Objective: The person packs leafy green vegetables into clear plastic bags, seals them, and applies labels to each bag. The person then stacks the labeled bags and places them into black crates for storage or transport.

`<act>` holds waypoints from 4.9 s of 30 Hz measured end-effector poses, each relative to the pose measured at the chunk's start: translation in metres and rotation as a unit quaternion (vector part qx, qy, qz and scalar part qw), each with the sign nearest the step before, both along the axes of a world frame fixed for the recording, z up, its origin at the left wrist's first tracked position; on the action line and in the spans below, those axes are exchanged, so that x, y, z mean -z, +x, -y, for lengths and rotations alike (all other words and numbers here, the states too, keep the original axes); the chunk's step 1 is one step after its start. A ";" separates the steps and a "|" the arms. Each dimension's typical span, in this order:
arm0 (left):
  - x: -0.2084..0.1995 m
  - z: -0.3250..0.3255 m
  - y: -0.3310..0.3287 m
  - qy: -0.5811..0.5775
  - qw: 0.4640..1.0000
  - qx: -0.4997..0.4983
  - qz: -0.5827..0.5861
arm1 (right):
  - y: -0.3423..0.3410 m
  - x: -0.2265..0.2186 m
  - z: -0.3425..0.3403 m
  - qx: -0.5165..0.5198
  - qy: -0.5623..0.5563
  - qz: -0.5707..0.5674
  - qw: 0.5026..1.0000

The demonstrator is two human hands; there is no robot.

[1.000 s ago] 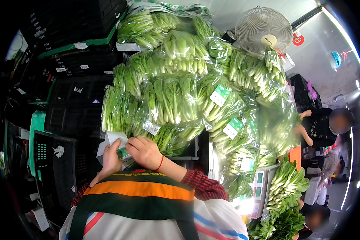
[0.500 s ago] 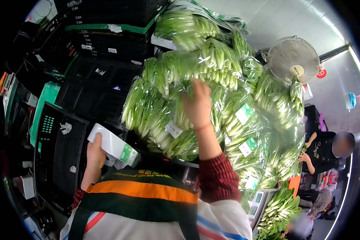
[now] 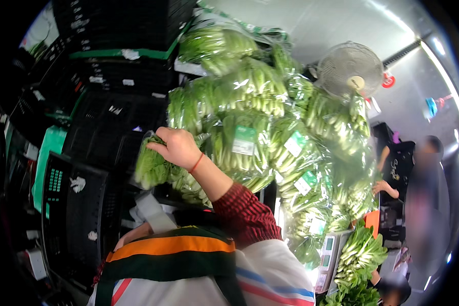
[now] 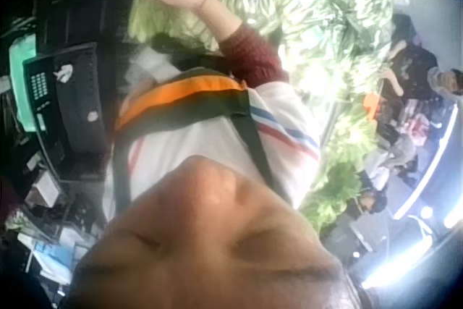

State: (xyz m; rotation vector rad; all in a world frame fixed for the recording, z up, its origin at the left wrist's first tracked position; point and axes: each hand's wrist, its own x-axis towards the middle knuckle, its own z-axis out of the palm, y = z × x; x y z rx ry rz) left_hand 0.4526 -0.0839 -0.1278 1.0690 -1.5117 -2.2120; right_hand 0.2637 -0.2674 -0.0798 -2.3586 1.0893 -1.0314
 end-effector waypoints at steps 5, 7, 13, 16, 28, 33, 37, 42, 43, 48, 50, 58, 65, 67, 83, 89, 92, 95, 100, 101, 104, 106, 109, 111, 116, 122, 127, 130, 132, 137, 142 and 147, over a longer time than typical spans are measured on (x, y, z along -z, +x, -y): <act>-0.009 0.028 -0.026 -0.030 0.999 0.037 0.011 | -0.098 -0.103 0.009 0.210 -0.060 0.062 0.974; -0.008 0.029 -0.045 0.048 0.998 -0.036 -0.008 | -0.142 -0.118 0.038 0.286 -0.135 0.009 0.949; 0.058 0.042 -0.064 0.138 0.961 -0.235 -0.051 | -0.174 -0.031 -0.026 0.242 -0.020 -0.326 0.914; 0.014 0.053 -0.087 0.163 0.955 -0.241 -0.059 | -0.176 0.028 -0.042 0.203 -0.056 -0.329 0.920; 0.000 0.061 -0.126 0.074 0.949 -0.295 -0.083 | -0.121 0.039 -0.136 0.053 -0.047 -0.062 0.996; 0.018 0.061 -0.131 0.176 0.915 -0.334 -0.145 | -0.130 0.039 -0.143 0.024 -0.146 -0.021 0.989; 0.021 0.064 -0.117 0.118 0.905 -0.395 -0.106 | -0.165 0.021 -0.160 0.108 0.167 0.298 0.934; 0.018 0.077 -0.096 0.062 0.886 -0.433 -0.155 | -0.207 0.051 -0.154 0.260 0.161 0.129 0.943; 0.013 0.078 -0.096 0.054 0.896 -0.418 -0.143 | -0.206 0.049 -0.143 0.276 0.031 -0.009 0.961; 0.008 0.059 -0.080 0.054 0.983 -0.173 -0.035 | -0.231 0.007 -0.056 0.328 -0.137 -0.031 0.934; 0.004 0.043 -0.067 0.079 0.992 -0.094 0.012 | -0.239 -0.003 0.005 0.330 -0.132 -0.133 0.925; 0.009 0.010 -0.044 0.056 0.984 -0.095 0.137 | -0.238 0.013 0.159 0.332 -0.186 -0.347 0.857; 0.000 0.034 -0.047 0.042 0.975 -0.215 0.020 | -0.221 -0.043 0.067 0.275 -0.161 -0.353 0.880; -0.003 0.046 -0.054 0.083 0.911 -0.384 -0.126 | -0.202 -0.040 0.017 0.241 -0.118 -0.363 0.892; -0.012 0.079 -0.097 0.038 0.877 -0.456 -0.145 | -0.084 0.002 -0.093 -0.028 -0.212 -0.027 0.977; -0.003 0.087 -0.063 0.062 0.800 -0.556 -0.219 | -0.148 -0.016 -0.050 0.121 0.124 0.346 0.922; -0.004 0.086 -0.035 -0.041 0.792 -0.575 -0.201 | -0.213 -0.009 0.004 0.279 -0.008 0.062 0.958; -0.024 0.068 -0.016 -0.129 0.819 -0.554 -0.074 | -0.254 -0.014 0.031 0.368 -0.124 -0.061 0.919; -0.033 0.036 -0.043 -0.147 0.921 -0.360 0.032 | -0.320 0.007 0.097 0.533 -0.101 -0.161 0.824; -0.035 0.028 -0.049 -0.127 0.946 -0.295 0.052 | -0.322 0.009 0.109 0.553 -0.066 -0.182 0.810; -0.036 0.006 -0.066 -0.057 0.986 -0.116 0.105 | -0.330 0.004 0.137 0.540 -0.008 -0.218 0.813; -0.031 0.003 -0.071 -0.027 0.985 -0.092 0.141 | -0.348 0.011 0.161 0.491 -0.030 -0.227 0.840; -0.022 0.008 -0.071 -0.011 0.981 -0.080 0.178 | -0.366 -0.007 0.163 0.509 -0.098 -0.193 0.833; -0.019 0.011 -0.068 -0.005 0.977 -0.080 0.198 | -0.376 -0.025 0.148 0.520 -0.150 -0.108 0.834; -0.016 0.024 -0.064 -0.004 0.964 -0.132 0.229 | -0.394 -0.094 0.079 0.479 -0.164 0.336 0.794; -0.046 0.088 -0.126 0.024 0.929 -0.334 -0.161 | -0.385 -0.072 0.036 0.578 -0.101 0.150 0.796; -0.059 0.095 -0.147 -0.069 0.942 -0.294 -0.144 | -0.241 -0.013 -0.001 0.185 -0.154 0.106 0.965; -0.050 0.093 -0.151 -0.119 0.953 -0.262 -0.090 | -0.172 -0.010 -0.059 -0.081 0.074 0.134 0.985; -0.049 0.092 -0.155 -0.111 0.948 -0.282 -0.101 | -0.157 0.003 -0.071 -0.029 0.041 0.111 0.993; -0.048 0.095 -0.147 -0.075 0.931 -0.338 -0.118 | -0.145 0.002 -0.084 0.041 -0.146 0.072 0.986; -0.051 0.100 -0.149 0.009 0.907 -0.391 -0.158 | -0.146 0.000 -0.086 0.065 -0.284 0.022 0.956; -0.053 0.095 -0.160 0.051 0.901 -0.402 -0.152 | -0.153 -0.004 -0.081 0.021 -0.223 0.097 0.970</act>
